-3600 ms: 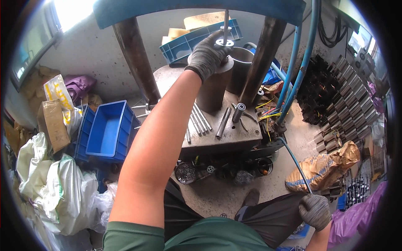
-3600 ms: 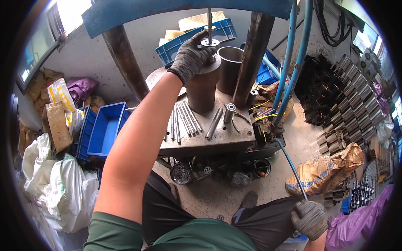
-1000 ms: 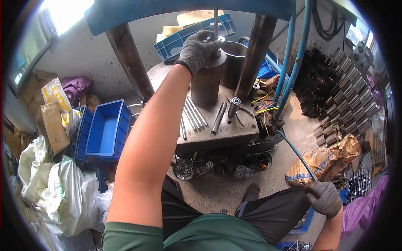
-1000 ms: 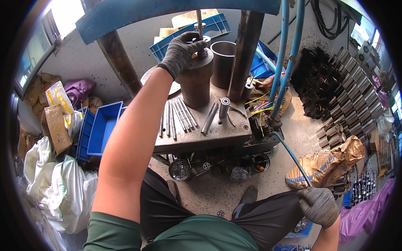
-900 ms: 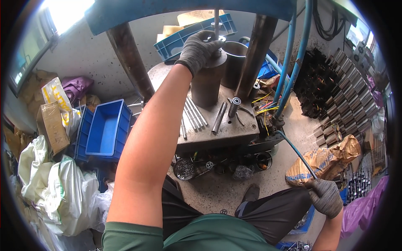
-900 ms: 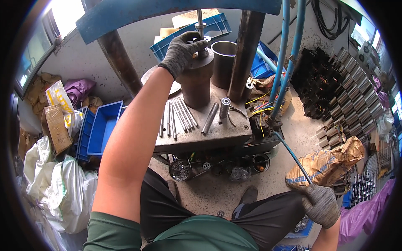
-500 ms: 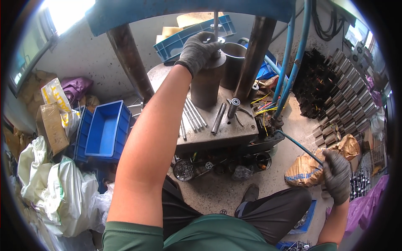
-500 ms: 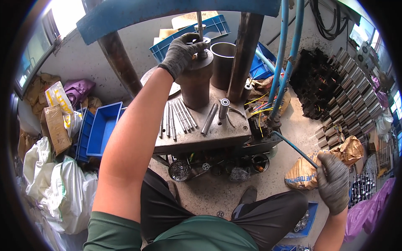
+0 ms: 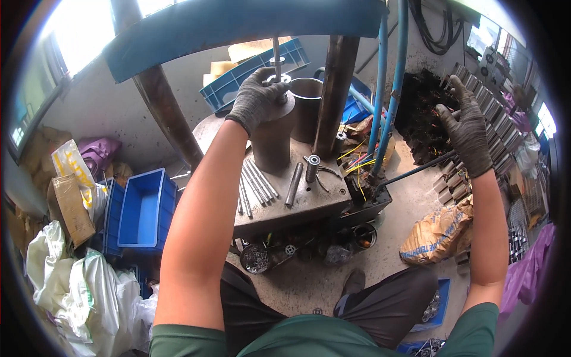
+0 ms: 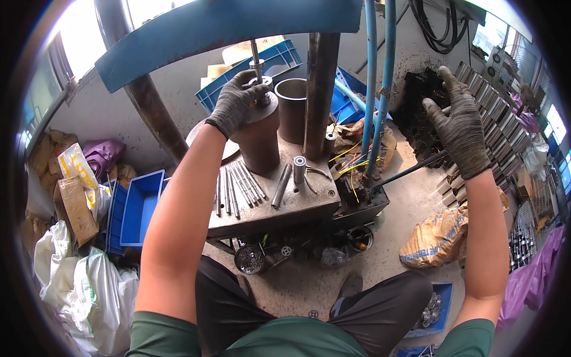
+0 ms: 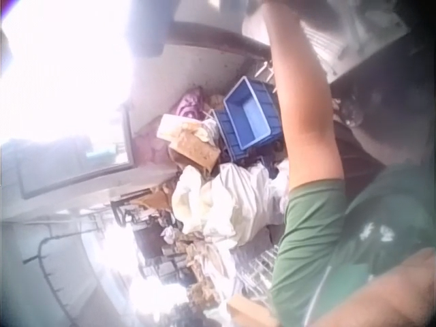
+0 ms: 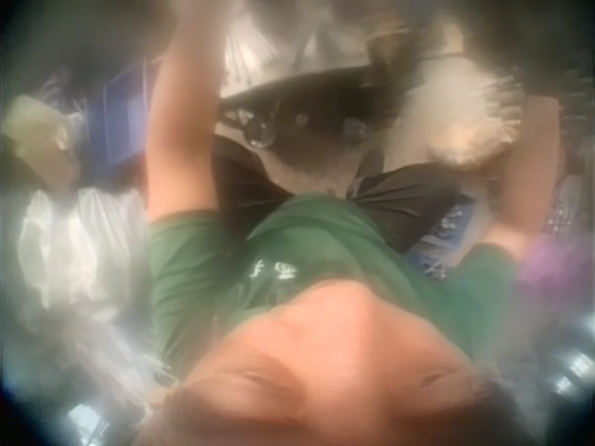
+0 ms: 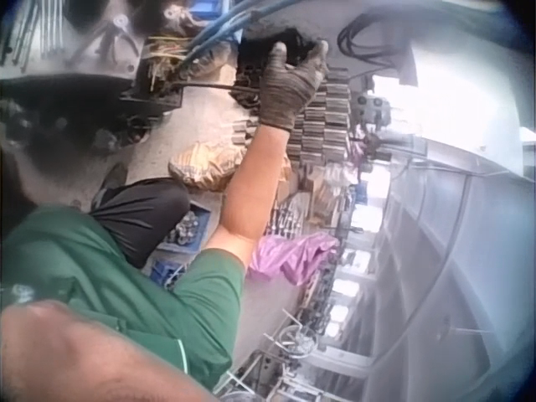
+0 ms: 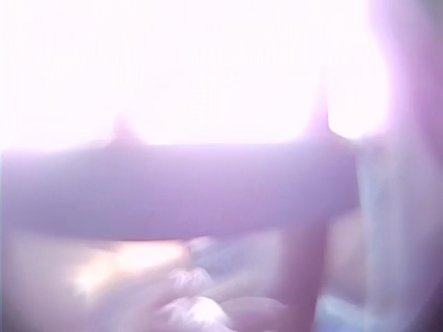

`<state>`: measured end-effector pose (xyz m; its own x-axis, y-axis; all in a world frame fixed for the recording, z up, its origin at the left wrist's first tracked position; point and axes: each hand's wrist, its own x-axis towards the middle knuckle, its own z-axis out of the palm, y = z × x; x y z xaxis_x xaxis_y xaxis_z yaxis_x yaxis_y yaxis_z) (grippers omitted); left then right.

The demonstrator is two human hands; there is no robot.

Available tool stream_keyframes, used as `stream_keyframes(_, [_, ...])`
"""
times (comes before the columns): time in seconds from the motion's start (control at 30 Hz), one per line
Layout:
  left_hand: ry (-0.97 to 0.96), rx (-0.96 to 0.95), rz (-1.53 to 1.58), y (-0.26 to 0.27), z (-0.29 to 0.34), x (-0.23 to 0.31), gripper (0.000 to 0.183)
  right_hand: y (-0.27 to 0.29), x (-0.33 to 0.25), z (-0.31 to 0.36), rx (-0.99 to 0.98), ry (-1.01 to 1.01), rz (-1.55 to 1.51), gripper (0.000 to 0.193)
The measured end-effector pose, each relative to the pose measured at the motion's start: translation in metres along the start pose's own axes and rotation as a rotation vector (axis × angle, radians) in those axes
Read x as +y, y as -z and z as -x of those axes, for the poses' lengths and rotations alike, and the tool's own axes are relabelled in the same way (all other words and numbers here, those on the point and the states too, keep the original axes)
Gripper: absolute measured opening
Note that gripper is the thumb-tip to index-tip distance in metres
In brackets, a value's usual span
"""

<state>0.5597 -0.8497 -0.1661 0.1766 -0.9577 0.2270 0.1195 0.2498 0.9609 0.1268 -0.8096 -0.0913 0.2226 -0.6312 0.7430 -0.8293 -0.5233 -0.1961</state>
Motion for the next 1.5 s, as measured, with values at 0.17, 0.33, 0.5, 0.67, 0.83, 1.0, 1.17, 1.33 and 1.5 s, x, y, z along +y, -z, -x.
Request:
stream_keyframes(0.17, [-0.091,-0.025,-0.372,0.01,-0.016,-0.017,0.051,0.003,0.02,-0.006,-0.084,-0.078,0.133,0.074])
stream_keyframes(0.33, [-0.425,0.131,-0.596,0.029,-0.015,-0.033,0.043,0.008,-0.004,-0.001,-0.104,-0.046,0.106,0.058])
stream_keyframes(0.5, [-0.845,0.128,-0.688,-0.027,0.088,-0.011,0.014,0.038,0.005,0.045,-0.005,0.187,0.345,0.038])
stream_keyframes(0.67, [-0.685,-0.086,-0.437,-0.053,0.205,-0.034,0.021,0.071,-0.022,0.136,-0.077,0.311,0.318,0.037])
stream_keyframes(0.83, [-0.232,-0.424,-0.019,-0.031,0.27,-0.096,0.068,0.061,-0.111,0.227,0.044,0.348,-0.213,0.046])
stream_keyframes(1.0, [-0.729,-0.552,-0.721,-0.06,0.297,-0.098,0.08,-0.033,-0.193,0.304,-0.119,-0.523,-1.159,0.057])
stream_keyframes(1.17, [-0.492,-0.612,-0.433,-0.071,0.318,-0.1,0.081,-0.052,-0.176,0.329,-0.197,-1.211,-2.023,0.029])
stream_keyframes(1.33, [-0.261,-0.666,-0.465,-0.06,0.3,-0.12,0.063,0.042,-0.119,0.346,0.326,-1.144,-1.734,0.036])
stream_keyframes(1.5, [-0.568,-0.831,-0.651,-0.046,0.283,-0.108,0.034,0.135,-0.007,0.399,0.561,-1.21,-0.947,0.024])
